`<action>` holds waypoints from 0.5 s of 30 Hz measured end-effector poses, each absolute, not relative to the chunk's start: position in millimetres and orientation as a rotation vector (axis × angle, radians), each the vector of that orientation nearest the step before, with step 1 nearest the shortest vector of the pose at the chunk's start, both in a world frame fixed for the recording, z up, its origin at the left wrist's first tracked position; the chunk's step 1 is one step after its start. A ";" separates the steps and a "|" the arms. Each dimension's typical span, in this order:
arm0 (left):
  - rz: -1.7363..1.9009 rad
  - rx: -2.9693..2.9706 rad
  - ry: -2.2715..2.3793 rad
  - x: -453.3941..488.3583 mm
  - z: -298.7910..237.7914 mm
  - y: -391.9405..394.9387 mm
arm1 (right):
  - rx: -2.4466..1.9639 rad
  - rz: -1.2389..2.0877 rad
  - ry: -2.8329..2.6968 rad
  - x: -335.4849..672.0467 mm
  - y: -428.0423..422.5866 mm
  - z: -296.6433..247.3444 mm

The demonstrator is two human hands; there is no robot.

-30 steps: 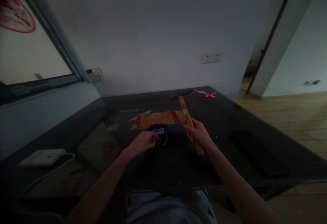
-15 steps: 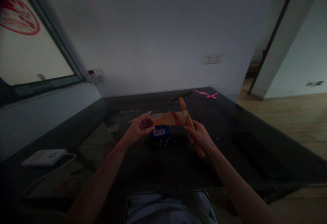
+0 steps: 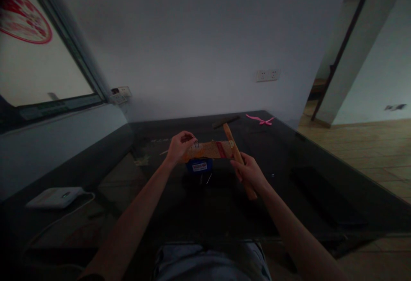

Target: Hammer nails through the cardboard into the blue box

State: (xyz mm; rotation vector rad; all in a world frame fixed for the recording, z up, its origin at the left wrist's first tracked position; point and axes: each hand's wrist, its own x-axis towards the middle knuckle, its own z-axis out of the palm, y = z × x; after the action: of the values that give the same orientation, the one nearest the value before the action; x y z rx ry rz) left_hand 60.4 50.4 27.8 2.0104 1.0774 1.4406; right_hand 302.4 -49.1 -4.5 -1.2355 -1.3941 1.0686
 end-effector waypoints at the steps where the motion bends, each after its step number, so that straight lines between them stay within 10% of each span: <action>1: 1.443 2.059 1.112 61.8 26.8 52.8 | -1.227 1.067 -1.392 302.5 -48.7 -5.7; 15: 1.140 2.383 1.311 67.7 19.6 75.3 | -1.230 1.070 -1.389 300.3 -48.8 -5.2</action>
State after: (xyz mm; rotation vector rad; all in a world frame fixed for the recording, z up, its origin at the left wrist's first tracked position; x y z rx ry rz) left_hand 67.7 75.3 19.6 2.3826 1.3112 1.1395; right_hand 300.3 -48.8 -5.2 -1.2295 -1.3889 1.0697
